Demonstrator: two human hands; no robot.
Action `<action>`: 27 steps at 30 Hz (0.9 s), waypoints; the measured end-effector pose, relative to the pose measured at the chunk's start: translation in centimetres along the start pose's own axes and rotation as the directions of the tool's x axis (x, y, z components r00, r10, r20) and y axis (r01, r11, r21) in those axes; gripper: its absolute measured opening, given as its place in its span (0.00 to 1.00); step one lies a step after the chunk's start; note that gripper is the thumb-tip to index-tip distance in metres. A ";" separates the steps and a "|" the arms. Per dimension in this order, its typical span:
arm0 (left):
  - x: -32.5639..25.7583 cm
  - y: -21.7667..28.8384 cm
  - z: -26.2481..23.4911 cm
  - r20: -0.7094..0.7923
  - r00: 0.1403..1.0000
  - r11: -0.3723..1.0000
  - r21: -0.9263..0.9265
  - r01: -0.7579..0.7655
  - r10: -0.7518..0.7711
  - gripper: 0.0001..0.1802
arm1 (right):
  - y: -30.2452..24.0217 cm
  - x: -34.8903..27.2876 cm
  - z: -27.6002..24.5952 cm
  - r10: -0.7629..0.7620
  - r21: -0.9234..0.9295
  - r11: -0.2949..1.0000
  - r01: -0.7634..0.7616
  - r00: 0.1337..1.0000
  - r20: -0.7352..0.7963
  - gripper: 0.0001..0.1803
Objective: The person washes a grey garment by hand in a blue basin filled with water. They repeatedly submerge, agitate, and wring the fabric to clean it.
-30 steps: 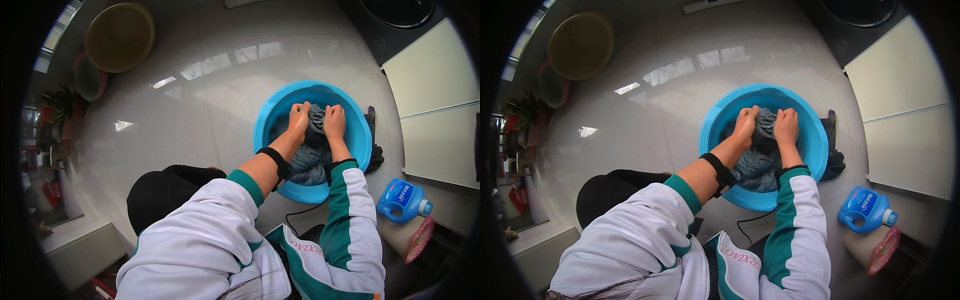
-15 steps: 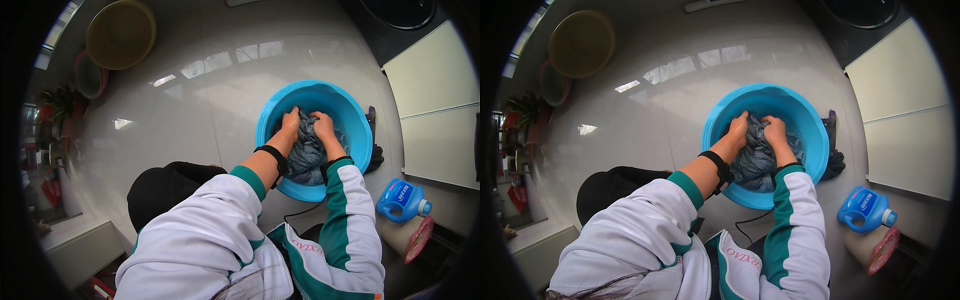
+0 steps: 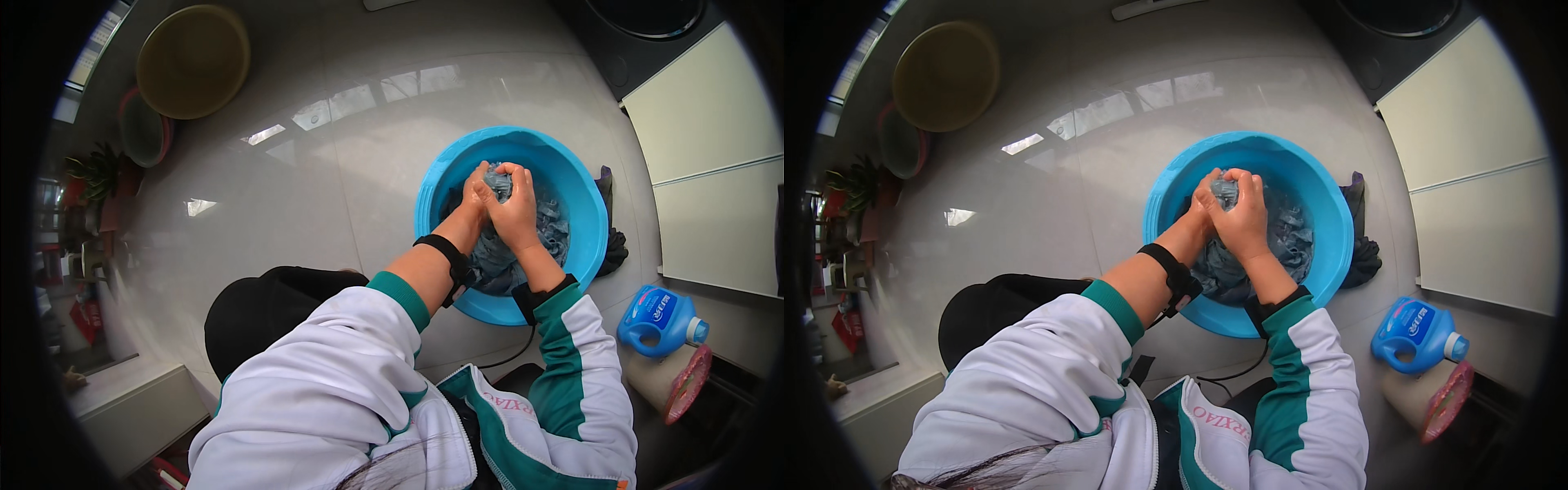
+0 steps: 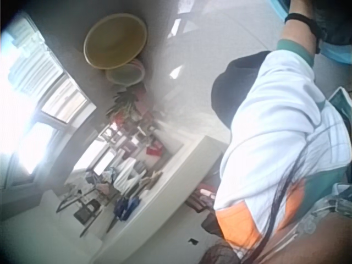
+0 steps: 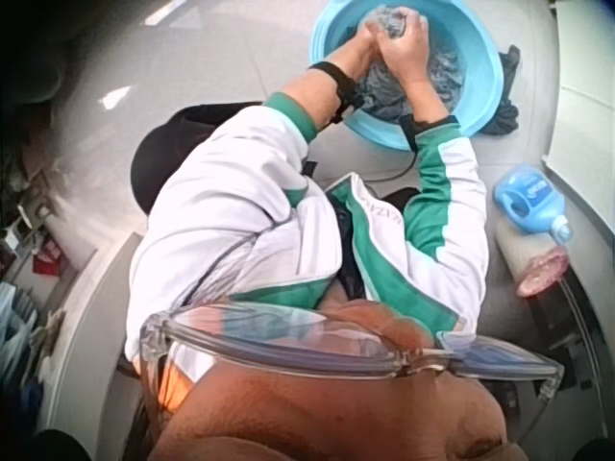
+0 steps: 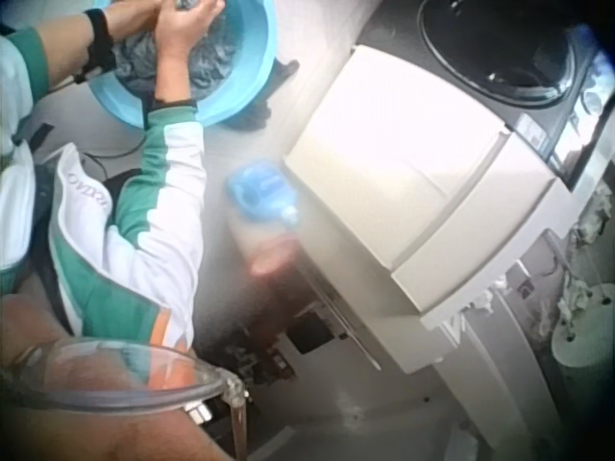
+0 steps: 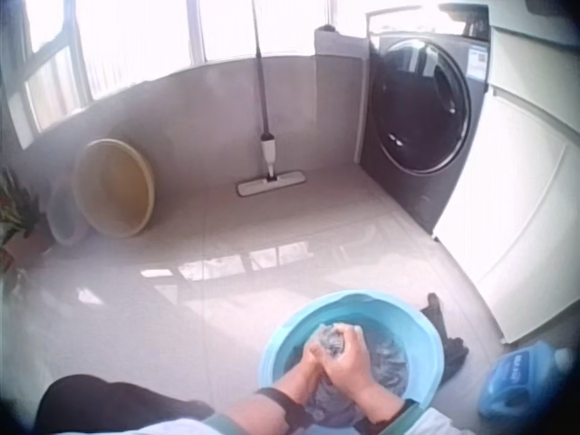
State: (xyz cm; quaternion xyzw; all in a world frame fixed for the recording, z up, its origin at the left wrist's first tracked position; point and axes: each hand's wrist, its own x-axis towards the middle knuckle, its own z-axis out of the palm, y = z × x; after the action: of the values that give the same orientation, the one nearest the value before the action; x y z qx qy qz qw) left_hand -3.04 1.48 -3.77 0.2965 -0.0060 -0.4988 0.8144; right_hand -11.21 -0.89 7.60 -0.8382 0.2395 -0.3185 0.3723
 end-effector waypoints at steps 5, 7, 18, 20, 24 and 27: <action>-0.6 0.0 2.3 -0.373 0.919 0.940 0.251 0.231 -0.127 0.21 | 7.2 1.0 0.2 0.124 -0.245 0.964 -0.099 0.988 0.089 0.16; -1.5 0.8 3.5 -0.496 0.860 0.908 0.295 0.298 -0.121 0.26 | 10.3 1.3 -0.5 0.194 -0.449 0.884 -0.128 0.975 0.105 0.17; -2.3 1.7 2.3 -0.604 0.795 0.795 0.456 0.399 -0.052 0.39 | 14.2 -0.7 -0.4 0.468 -0.667 0.719 -0.196 0.846 0.256 0.22; -2.1 1.5 1.9 -0.633 0.769 0.799 0.419 0.431 -0.083 0.40 | 13.2 -0.4 -0.3 0.483 -0.655 0.712 -0.253 0.853 0.196 0.22; -1.1 1.9 1.1 -0.573 0.790 0.895 0.206 0.396 -0.218 0.36 | 8.2 0.0 0.1 0.341 0.263 0.872 -0.413 0.898 0.279 0.19; -0.9 2.4 0.9 -0.403 0.869 0.957 -0.107 0.268 -0.289 0.22 | 2.7 0.2 -1.4 0.280 0.365 0.857 -0.364 0.923 0.264 0.15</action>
State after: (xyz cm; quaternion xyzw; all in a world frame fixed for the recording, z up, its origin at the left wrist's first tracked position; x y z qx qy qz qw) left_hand -1.84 2.54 -1.65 0.3737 0.2214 -0.5366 0.7235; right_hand -12.56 -3.33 6.29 -0.7176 0.2666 -0.2078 0.6090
